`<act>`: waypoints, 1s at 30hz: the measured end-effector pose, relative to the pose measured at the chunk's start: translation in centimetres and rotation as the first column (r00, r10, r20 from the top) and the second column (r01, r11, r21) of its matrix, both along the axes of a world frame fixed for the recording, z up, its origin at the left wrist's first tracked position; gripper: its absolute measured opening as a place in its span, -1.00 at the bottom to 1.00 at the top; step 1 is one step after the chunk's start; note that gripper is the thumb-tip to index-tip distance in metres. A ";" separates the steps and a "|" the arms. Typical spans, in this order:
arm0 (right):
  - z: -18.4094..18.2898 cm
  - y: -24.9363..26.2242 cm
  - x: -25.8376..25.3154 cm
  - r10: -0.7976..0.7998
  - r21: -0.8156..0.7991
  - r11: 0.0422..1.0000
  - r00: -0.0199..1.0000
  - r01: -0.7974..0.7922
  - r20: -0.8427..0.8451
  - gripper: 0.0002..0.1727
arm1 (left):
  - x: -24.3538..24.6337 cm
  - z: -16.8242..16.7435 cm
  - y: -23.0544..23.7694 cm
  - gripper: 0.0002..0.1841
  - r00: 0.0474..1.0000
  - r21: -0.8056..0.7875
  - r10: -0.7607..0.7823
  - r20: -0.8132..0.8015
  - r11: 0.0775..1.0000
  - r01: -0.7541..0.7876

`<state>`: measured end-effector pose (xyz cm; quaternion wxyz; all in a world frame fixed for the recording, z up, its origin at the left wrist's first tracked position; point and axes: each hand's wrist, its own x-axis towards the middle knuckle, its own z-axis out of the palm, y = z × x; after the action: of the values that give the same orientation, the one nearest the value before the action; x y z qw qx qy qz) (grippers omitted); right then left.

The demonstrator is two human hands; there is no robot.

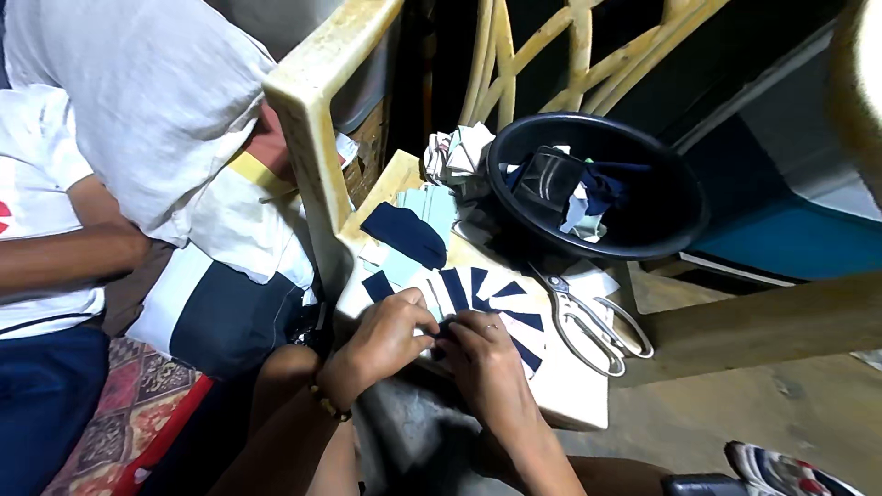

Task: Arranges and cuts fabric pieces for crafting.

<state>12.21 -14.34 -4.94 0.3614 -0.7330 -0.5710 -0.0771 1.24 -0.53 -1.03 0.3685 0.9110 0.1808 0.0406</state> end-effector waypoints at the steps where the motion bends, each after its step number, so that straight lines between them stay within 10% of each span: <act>1: -0.3 0.1 -0.1 -0.004 -0.019 1.000 1.000 0.004 0.002 -0.90 | -0.1 0.1 0.0 -0.85 1.000 -0.004 -0.006 -0.005 1.000 0.006; 5: -0.6 0.0 0.1 0.000 -0.042 0.999 0.999 0.001 0.032 -0.85 | -0.9 -0.2 1.1 -0.86 0.987 -0.024 0.033 0.159 0.999 -0.030; 8: -0.5 -0.2 0.2 -0.001 -0.052 0.999 1.000 0.002 0.027 -0.82 | -1.8 -0.8 2.9 -0.93 0.870 -0.007 0.313 0.380 0.942 -0.335; 12: -0.6 -0.2 0.4 0.007 -0.062 0.998 1.000 -0.005 0.024 -0.76 | -2.6 -0.4 4.5 -0.84 0.785 0.015 0.559 0.268 0.812 -0.583; 23: -0.5 -0.5 0.6 0.038 -0.041 0.998 0.999 -0.039 -0.012 -0.61 | -2.2 0.2 4.4 -0.83 0.836 0.044 0.546 0.063 0.835 -0.549; 30: -0.5 -0.6 0.7 0.012 0.115 0.993 0.998 -0.018 0.055 -0.63 | -1.0 -0.6 5.4 -0.76 0.767 0.036 0.551 0.328 0.804 -0.593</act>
<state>12.94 -14.89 -5.40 0.3883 -0.7041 -0.5808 -0.1270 0.27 4.86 -1.68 0.2980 0.8180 0.3883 0.3021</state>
